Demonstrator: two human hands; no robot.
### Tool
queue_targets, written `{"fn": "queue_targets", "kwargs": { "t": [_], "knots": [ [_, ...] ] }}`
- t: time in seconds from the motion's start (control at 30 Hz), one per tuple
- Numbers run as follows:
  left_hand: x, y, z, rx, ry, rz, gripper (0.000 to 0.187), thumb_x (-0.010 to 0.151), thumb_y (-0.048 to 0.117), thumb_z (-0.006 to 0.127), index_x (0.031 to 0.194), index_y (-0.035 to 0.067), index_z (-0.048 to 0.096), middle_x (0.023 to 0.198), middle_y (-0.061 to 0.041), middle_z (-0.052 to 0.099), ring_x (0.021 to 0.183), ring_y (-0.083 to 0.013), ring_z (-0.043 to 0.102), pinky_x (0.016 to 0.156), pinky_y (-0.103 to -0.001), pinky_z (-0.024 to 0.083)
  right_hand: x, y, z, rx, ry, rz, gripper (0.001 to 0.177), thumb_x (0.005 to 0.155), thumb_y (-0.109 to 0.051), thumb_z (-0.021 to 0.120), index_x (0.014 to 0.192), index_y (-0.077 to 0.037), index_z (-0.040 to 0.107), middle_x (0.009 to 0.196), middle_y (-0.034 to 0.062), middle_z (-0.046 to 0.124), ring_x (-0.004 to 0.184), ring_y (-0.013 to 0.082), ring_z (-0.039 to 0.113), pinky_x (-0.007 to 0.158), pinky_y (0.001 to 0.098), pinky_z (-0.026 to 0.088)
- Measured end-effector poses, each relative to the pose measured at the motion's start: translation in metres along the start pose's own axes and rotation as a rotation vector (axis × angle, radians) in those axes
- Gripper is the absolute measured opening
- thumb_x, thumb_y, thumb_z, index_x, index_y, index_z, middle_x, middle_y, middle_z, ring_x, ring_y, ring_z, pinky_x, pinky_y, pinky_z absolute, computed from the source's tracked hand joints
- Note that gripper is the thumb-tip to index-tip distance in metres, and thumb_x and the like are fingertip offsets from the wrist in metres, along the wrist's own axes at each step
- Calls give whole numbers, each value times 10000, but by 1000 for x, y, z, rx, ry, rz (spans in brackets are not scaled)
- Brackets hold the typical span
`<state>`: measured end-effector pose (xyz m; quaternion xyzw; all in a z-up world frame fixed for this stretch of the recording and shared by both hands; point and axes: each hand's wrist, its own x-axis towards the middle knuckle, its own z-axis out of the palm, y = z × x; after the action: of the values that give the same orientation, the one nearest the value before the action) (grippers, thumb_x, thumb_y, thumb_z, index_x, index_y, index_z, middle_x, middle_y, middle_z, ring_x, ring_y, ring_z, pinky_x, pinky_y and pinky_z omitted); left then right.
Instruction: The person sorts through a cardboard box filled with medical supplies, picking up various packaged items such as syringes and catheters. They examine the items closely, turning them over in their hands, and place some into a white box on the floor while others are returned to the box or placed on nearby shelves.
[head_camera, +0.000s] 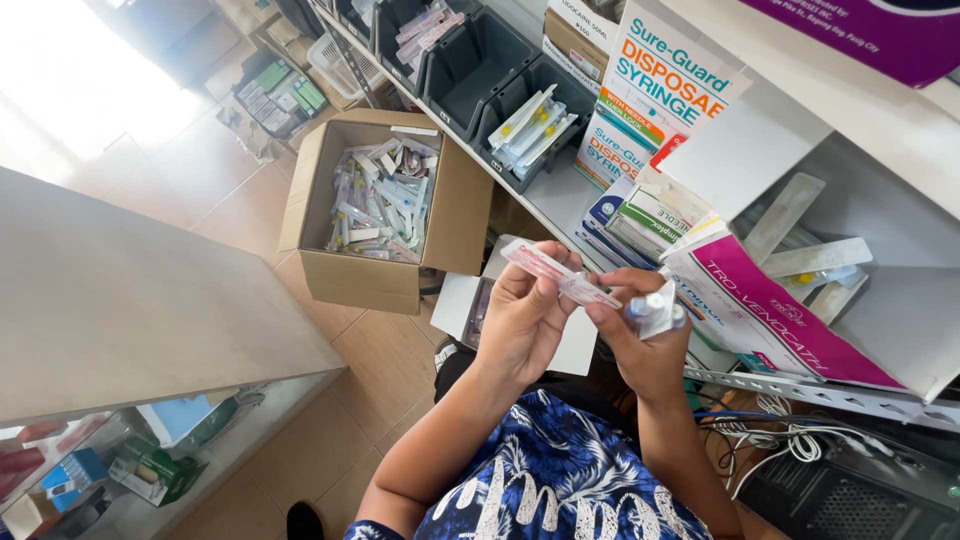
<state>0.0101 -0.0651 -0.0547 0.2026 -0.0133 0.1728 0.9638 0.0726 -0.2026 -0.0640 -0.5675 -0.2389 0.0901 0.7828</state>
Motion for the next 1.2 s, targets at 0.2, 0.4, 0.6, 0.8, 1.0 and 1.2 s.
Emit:
{"fn": "queue_targets", "kwargs": {
  "t": [0.2, 0.4, 0.6, 0.8, 1.0, 1.2],
  "knots": [
    [-8, 2, 18, 86, -28, -7, 482, 814, 156, 930, 1112, 78, 560, 1222, -27, 557, 1155, -179, 596, 1008, -350, 519, -19, 12, -24, 339, 120, 5, 277, 980, -62, 786, 1217, 8, 661, 908, 40, 624, 708, 54, 538, 683, 196, 423],
    [-12, 0, 23, 322, -84, 73, 588, 715, 229, 977, 1018, 104, 489, 1112, -35, 536, 1088, -197, 598, 959, -362, 516, -30, -31, -26, 121, 30, -113, 437, 913, -66, 806, 1311, -22, 631, 1131, 36, 591, 932, 79, 564, 883, 238, 458],
    [-20, 5, 21, 541, -188, 165, 536, 775, 218, 954, 1026, 97, 496, 1099, -38, 569, 1055, -191, 628, 1023, -370, 536, -38, -39, -24, 94, 97, -111, 452, 890, -48, 791, 1305, -26, 611, 1198, 62, 603, 977, 124, 609, 887, 255, 483],
    [-25, 11, 30, 576, -227, 197, 497, 800, 181, 942, 1012, 101, 499, 1114, -36, 562, 1089, -187, 631, 1012, -354, 534, -41, -36, -28, 79, 51, -159, 460, 898, -44, 799, 1327, -29, 633, 1014, 51, 585, 843, 94, 541, 769, 213, 427],
    [-27, 13, 31, 587, -230, 205, 490, 803, 172, 939, 1013, 101, 502, 1116, -36, 563, 1085, -185, 634, 1012, -351, 538, -37, -39, -26, 46, 32, -198, 454, 904, -59, 797, 1325, -44, 628, 967, 34, 581, 809, 86, 514, 743, 207, 398],
    [-27, 15, 26, 610, -245, 222, 480, 812, 154, 933, 1028, 95, 509, 1089, -49, 576, 1091, -187, 641, 1025, -358, 542, -42, -27, -30, 38, 69, -186, 407, 901, -59, 798, 1268, -20, 628, 1064, 58, 598, 866, 77, 542, 815, 198, 420]
  ]
}}
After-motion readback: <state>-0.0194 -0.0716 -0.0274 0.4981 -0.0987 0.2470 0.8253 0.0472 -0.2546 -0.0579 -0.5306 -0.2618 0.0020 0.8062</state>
